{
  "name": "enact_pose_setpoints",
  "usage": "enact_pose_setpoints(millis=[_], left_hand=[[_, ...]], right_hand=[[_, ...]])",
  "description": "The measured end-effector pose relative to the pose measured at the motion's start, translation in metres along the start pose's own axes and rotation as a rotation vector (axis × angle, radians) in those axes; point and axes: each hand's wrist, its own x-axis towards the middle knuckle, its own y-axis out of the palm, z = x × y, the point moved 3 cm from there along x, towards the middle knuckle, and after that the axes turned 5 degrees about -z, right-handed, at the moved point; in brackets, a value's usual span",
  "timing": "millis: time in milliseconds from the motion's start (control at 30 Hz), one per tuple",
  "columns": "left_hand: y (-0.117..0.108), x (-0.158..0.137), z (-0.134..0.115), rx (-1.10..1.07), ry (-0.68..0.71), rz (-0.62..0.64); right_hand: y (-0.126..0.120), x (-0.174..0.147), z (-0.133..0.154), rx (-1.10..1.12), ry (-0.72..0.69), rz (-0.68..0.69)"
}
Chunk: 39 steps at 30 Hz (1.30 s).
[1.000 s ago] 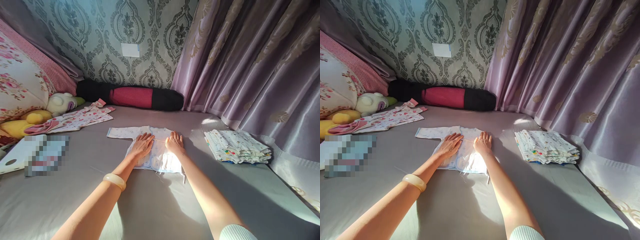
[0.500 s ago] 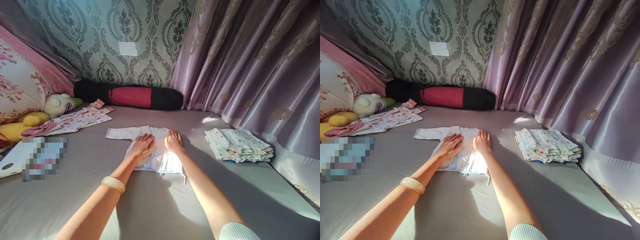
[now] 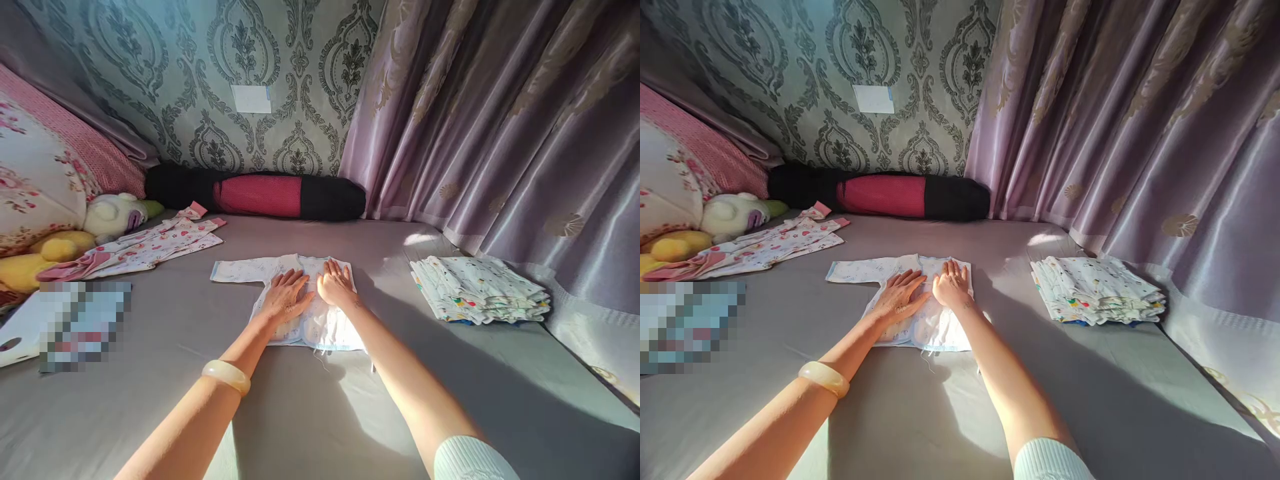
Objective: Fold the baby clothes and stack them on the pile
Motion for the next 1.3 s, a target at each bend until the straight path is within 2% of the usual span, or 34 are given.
enact_pose_setpoints(millis=[267, 500, 600, 700, 867, 1067, 1300], left_hand=[[0.002, 0.000, 0.000, -0.024, -0.009, -0.020], [0.005, 0.002, 0.003, -0.051, -0.007, -0.017], [0.006, 0.002, 0.004, -0.055, -0.022, -0.042], [0.007, 0.002, 0.006, -0.011, -0.067, -0.124], [0.014, 0.002, 0.008, 0.099, -0.092, -0.200], [0.018, 0.004, 0.010, 0.102, -0.069, -0.207], [0.015, 0.005, 0.011, 0.020, -0.092, -0.209]], right_hand=[[0.010, 0.017, -0.007, 0.048, 0.066, -0.024], [0.010, 0.017, -0.009, 0.049, 0.052, -0.041], [0.007, 0.017, -0.001, 0.042, 0.050, -0.051], [0.005, 0.018, 0.016, 0.050, 0.030, -0.056], [0.013, 0.016, 0.037, 0.066, 0.022, -0.071], [0.018, 0.011, 0.036, 0.031, -0.024, -0.138], [0.018, 0.015, 0.035, 0.006, -0.029, -0.116]])
